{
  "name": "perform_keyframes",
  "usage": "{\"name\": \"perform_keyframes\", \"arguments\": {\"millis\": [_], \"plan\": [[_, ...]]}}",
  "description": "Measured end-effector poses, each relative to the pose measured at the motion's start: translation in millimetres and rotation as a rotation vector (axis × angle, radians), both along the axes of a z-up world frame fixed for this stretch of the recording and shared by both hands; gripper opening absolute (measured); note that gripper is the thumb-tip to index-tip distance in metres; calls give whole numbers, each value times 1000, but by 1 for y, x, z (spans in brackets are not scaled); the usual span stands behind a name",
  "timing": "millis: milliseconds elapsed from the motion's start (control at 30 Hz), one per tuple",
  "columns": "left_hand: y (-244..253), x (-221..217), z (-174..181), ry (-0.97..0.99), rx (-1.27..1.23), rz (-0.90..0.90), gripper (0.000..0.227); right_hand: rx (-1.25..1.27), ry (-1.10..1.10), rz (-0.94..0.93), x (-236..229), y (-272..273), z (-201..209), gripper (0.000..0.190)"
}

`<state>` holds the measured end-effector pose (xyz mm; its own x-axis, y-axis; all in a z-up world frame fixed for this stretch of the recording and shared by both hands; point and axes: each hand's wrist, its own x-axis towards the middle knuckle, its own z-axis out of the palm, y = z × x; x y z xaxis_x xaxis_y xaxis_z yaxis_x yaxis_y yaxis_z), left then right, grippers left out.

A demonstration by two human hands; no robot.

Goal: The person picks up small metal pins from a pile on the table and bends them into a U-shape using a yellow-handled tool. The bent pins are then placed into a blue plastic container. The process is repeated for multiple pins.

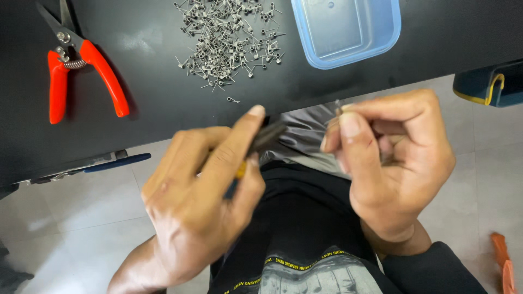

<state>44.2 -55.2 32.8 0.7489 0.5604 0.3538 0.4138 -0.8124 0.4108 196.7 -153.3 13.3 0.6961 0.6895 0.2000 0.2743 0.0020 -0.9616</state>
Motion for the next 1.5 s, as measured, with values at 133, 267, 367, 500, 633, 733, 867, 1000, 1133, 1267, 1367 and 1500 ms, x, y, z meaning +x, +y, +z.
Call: {"name": "perform_keyframes", "arguments": {"millis": [133,267,367,500,633,733,867,1000,1133,1267,1367,1500], "plan": [[22,-3,-21,9,10,64,23,-77,-20,-6,23,1,-12,17],[31,0,-43,122,70,132,18,-153,-12,81,21,0,-17,34],[35,2,-51,158,130,156,17,-166,100,228,14,5,-20,30],[32,7,-35,-98,-297,82,6,-199,491,441,11,16,-35,31],[23,6,-16,-214,-853,162,4,-70,593,509,11,18,-43,10],[19,6,-10,-238,-1026,146,7,-17,569,539,12,16,-39,13],[15,8,-7,-257,-1009,79,7,-11,584,570,13,15,-33,15],[14,8,-10,-226,-829,76,3,-95,174,386,7,11,-29,13],[12,2,-16,-147,-488,15,26,-34,-268,252,7,12,-25,10],[6,-4,-15,-31,-335,-13,34,57,-582,200,10,11,-27,12],[2,-6,-12,10,-283,-10,36,83,-651,202,10,10,-27,13],[-1,-7,-11,53,-251,30,39,94,-651,205,11,9,-27,13]]}}
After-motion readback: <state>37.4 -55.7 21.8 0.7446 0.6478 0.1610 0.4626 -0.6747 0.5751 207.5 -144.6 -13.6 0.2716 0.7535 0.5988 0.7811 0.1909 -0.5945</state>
